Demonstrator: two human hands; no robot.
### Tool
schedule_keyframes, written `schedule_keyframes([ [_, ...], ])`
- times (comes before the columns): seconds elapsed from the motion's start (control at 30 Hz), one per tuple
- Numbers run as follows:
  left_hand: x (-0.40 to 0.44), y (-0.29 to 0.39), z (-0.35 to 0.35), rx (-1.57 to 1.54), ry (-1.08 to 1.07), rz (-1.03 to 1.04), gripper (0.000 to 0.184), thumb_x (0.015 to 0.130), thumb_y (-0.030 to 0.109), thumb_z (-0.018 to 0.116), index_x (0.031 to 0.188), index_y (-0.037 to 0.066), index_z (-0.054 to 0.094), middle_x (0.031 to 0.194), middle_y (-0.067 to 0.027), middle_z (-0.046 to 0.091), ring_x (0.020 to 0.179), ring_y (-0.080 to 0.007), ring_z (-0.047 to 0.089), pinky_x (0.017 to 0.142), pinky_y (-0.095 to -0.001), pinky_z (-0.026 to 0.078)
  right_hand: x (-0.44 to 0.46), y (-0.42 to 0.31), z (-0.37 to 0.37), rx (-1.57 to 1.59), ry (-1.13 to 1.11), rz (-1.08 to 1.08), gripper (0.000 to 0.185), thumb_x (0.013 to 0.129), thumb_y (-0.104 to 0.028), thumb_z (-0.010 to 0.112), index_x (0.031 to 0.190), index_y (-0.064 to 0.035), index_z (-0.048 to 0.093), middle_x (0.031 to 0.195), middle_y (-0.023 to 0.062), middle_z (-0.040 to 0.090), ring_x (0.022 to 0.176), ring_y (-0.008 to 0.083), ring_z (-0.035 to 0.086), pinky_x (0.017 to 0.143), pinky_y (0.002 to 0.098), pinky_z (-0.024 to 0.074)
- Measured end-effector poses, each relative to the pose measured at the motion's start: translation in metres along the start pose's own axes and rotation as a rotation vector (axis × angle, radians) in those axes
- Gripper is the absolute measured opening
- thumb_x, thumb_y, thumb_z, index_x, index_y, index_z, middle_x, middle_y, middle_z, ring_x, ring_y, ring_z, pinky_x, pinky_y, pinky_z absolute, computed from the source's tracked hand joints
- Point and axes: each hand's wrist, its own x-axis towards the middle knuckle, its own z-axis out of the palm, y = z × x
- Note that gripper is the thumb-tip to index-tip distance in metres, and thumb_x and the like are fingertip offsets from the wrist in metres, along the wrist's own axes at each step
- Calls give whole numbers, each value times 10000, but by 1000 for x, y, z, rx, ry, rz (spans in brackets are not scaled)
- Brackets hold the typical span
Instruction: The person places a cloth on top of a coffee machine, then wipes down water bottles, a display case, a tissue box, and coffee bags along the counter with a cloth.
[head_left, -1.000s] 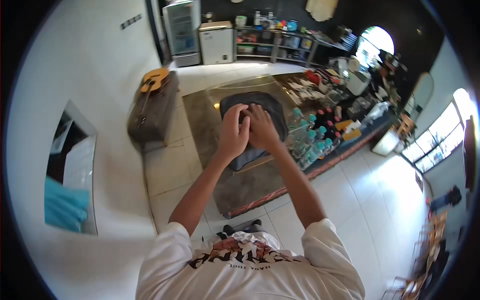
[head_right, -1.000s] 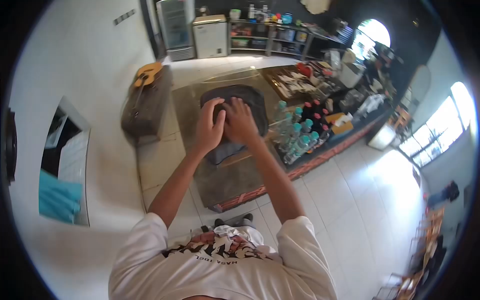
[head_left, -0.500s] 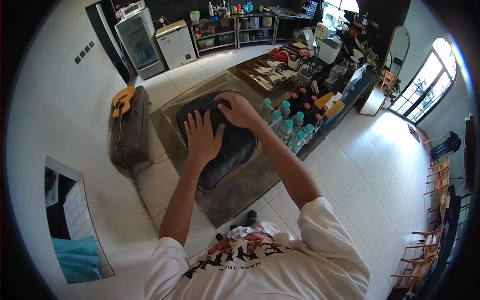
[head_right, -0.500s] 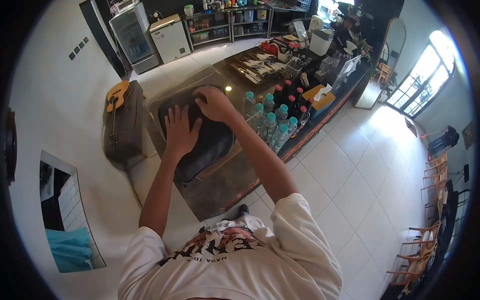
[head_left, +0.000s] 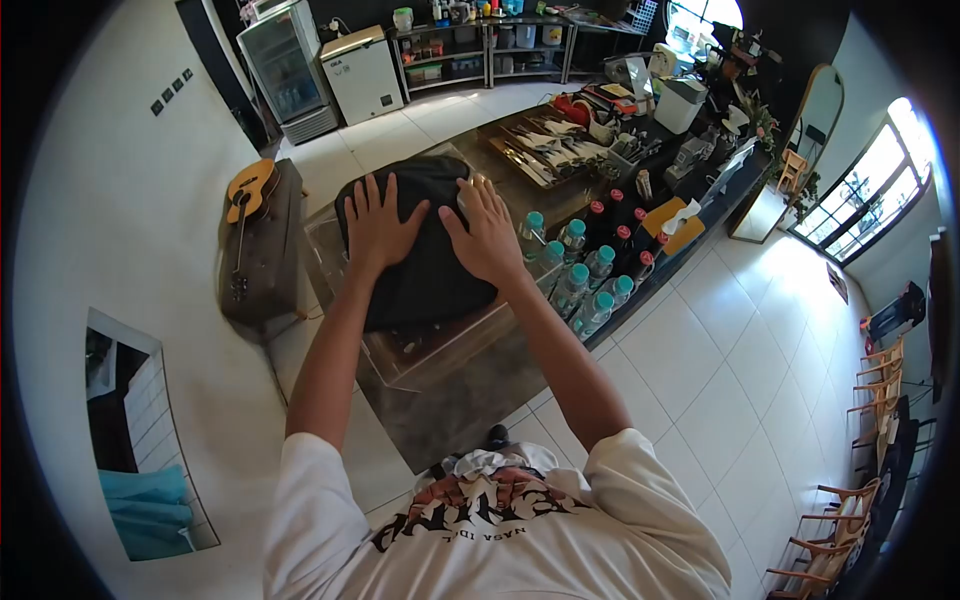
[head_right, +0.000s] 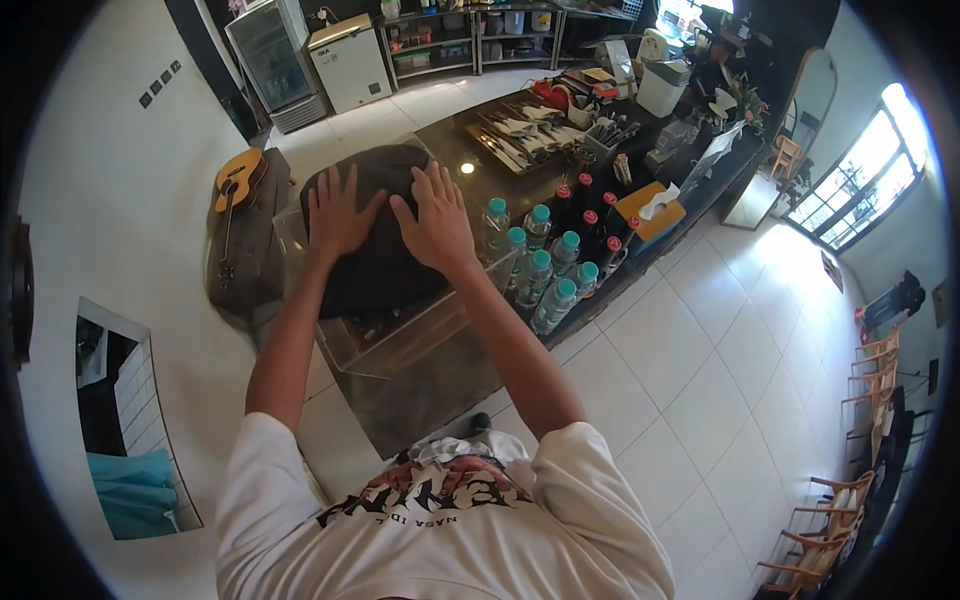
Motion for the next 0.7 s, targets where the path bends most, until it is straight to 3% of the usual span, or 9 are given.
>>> schedule_keyframes([
  [0.1,21,7,13,33,39,-90,877,902,696,362,1515,78,255,1550,-265,197,1439,-426,178,1174,-516,92,1,-1,3,-52,41,28,619,972,-434,487,1404,0,399,1482,272,338,1413,406,262,1156,432,221],
  [0.33,-36,22,-13,5,26,280,822,919,630,400,1499,58,287,1545,-261,209,1441,-406,190,1170,-523,128,7,1,-2,173,89,151,619,983,-447,467,1412,-6,392,1497,264,321,1427,398,239,1155,440,218],
  [0.4,-72,25,-32,-71,-13,358,804,913,571,481,1495,53,286,1541,-253,223,1439,-410,190,1165,-534,148,6,1,-2,166,42,152,593,986,-438,466,1405,-21,410,1499,257,324,1427,396,241,1156,439,217],
  [0.57,-142,20,-71,-60,-122,314,826,903,585,498,1492,44,292,1549,-222,230,1447,-371,195,1173,-514,144,4,-3,-3,53,-40,80,578,981,-446,469,1394,-44,433,1485,241,360,1420,375,272,1168,462,175],
  [0.7,-134,19,-76,-106,-144,271,826,910,575,503,1483,16,298,1533,-213,276,1442,-343,225,1177,-491,152,-2,-1,2,-173,-138,-27,596,958,-430,510,1407,-52,408,1463,234,396,1412,358,296,1170,496,151],
])
